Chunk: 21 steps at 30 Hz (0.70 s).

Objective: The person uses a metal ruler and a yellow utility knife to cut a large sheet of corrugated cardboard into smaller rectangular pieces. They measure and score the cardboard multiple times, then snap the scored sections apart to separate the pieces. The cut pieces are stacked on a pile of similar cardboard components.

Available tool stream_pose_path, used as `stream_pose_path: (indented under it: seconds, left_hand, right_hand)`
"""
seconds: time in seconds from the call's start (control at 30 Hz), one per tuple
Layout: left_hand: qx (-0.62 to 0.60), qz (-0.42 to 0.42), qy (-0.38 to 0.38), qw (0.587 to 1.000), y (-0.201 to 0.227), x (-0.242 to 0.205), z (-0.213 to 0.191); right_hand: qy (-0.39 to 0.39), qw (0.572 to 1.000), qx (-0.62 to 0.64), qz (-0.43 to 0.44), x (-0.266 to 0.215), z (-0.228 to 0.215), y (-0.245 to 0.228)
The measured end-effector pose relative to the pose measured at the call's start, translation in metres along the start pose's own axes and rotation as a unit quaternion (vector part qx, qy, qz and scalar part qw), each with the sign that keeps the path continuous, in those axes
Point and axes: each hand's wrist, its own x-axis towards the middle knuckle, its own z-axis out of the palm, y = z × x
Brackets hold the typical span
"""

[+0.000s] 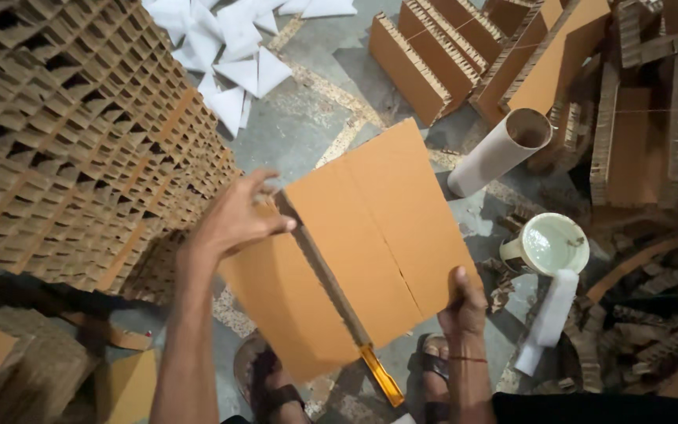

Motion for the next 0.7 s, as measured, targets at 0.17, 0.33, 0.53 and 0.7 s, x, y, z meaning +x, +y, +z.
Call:
stream_pose_path:
  seconds: [0.17,0.33,0.53,0.7]
  left_hand:
    - [-0.012,0.154,-0.028,0.988,-0.004,0.026,0.017]
    - [-0.040,0.162,-0.018,0.986,0.025,-0.004,-0.002]
    - [-0.034,0.082,0.049,0.995,0.049,-0.030,0.005]
    - [-0.059,0.251,0.120,0.959,0.024,-0.032,0.023]
  right_hand:
    - [0.018,1.000,0.005,0.012,-0.012,0.014,-0.016]
    - [-0.015,1.000,-0.002,-0.019,-0.005,0.005,-0.022]
    - [-0.028,0.999,-0.008,-0.026,-0.015,0.027,-0.033]
    - [-0.023,1.000,0.018,0.007,-0.027,0.047,-0.054]
